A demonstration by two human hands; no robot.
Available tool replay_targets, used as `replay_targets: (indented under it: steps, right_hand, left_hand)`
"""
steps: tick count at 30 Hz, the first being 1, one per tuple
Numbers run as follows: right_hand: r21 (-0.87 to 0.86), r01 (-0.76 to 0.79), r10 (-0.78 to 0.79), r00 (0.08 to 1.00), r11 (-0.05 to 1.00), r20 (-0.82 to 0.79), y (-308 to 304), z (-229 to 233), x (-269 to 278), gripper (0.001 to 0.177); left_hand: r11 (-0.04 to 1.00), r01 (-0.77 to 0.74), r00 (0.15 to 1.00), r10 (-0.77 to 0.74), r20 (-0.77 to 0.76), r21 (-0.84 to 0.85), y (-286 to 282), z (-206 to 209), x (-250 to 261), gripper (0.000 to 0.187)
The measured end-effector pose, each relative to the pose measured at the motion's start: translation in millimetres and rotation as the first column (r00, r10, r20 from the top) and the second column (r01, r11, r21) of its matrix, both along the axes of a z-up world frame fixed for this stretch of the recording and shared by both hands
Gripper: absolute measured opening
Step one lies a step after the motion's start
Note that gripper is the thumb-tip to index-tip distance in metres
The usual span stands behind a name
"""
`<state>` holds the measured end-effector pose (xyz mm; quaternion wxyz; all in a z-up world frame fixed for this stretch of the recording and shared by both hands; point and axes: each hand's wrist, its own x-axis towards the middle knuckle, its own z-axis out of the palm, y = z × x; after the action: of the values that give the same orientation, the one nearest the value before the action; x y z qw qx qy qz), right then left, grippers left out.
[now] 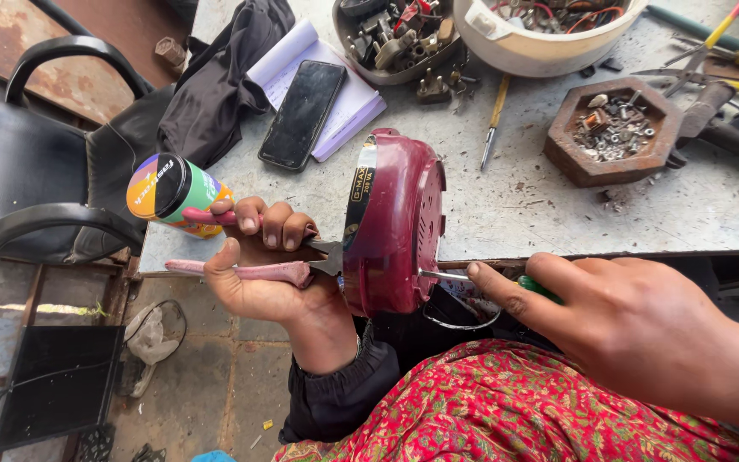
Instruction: The person uses pliers and a screwdriver to disassemble a maroon plastic casing, likely a fan motor housing. They manipulate internal wires and components, then reassemble the casing by tightening screws.
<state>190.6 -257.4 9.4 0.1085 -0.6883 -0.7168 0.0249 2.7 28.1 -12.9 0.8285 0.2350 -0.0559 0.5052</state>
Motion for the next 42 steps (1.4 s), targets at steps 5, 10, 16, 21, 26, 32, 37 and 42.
replay_targets:
  steps: [5,10,16,21,26,32,37,42]
  right_hand:
    - [0.205,-0.014,0.099,0.907,0.979,-0.409,7.0,-8.6,10.4,0.055]
    - [-0.647,-0.071,-0.645,0.045,0.759,-0.762,19.2,-6.9,23.1,0.041]
    - [-0.7,-0.161,-0.711,-0.019,0.696,-0.703,23.0,-3.6,32.0,0.041]
    - [-0.184,-0.05,-0.126,0.554,0.982,-0.823,23.3,-9.8,24.5,0.041]
    - [-0.197,0.009,-0.145,0.715,0.98,-0.684,22.0,2.4,17.8,0.045]
    - [-0.084,0.006,-0.053,0.814,0.996,-0.578,21.0,15.5,8.0,0.058]
    - [-0.256,0.049,-0.112,0.965,0.965,-0.238,19.4,22.0,3.1,0.076]
    - [-0.209,0.026,-0.048,0.993,0.978,-0.105,16.0,5.8,17.2,0.077]
  left_hand:
    - [0.994,-0.087,0.996,0.089,-0.032,0.063,-12.0,7.3,6.8,0.038]
    - [0.996,-0.084,0.996,0.084,0.017,0.019,-17.7,10.2,12.5,0.039]
    - [0.992,-0.123,0.992,0.124,-0.022,0.041,-10.9,3.9,9.4,0.033]
    - [0.999,-0.034,0.999,0.034,0.018,0.016,-2.4,1.4,5.0,0.031]
    - [0.998,-0.053,0.998,0.052,-0.03,-0.015,-3.9,3.4,3.5,0.035]
    - [0.997,-0.017,1.0,0.016,-0.015,-0.069,-1.8,1.7,0.5,0.031]
    - [0.996,-0.046,0.998,0.044,-0.033,-0.074,-2.0,1.0,-0.7,0.03]
    - [0.999,-0.036,0.999,0.035,-0.025,-0.008,-12.9,11.5,6.5,0.032]
